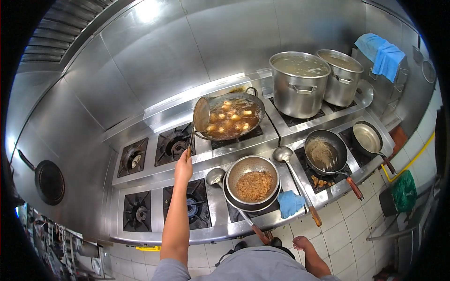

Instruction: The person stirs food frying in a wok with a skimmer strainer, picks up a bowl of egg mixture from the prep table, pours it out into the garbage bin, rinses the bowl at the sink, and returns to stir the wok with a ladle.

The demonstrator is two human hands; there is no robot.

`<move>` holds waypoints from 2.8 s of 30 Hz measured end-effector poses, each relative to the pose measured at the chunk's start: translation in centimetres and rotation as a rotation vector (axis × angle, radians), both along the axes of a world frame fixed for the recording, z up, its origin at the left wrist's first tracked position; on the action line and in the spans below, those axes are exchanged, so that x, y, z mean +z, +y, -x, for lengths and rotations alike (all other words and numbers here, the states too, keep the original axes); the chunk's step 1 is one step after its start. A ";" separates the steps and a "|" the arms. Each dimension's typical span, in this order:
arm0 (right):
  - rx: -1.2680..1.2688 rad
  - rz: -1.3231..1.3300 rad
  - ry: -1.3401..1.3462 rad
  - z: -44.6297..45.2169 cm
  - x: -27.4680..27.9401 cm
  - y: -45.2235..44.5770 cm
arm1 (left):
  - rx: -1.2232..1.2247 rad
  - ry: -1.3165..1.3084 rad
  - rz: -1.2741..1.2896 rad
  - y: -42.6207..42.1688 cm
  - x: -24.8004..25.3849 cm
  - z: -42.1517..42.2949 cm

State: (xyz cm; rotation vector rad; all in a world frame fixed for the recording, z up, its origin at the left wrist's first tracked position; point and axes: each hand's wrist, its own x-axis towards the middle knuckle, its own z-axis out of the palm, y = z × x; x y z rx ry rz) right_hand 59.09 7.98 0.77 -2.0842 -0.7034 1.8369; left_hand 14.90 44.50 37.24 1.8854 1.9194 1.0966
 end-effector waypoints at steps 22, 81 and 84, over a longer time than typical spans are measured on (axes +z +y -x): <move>-0.010 0.000 -0.001 -0.1 0.0 0.0 | -0.051 -0.146 -0.012 -0.6 -0.8 0.0; -0.008 0.035 -0.032 0.1 0.0 -1.2 | -0.344 -0.236 0.064 -7.7 2.7 1.4; 0.005 0.032 -0.032 0.2 0.2 -0.9 | -0.342 -0.219 0.092 -7.6 3.2 1.2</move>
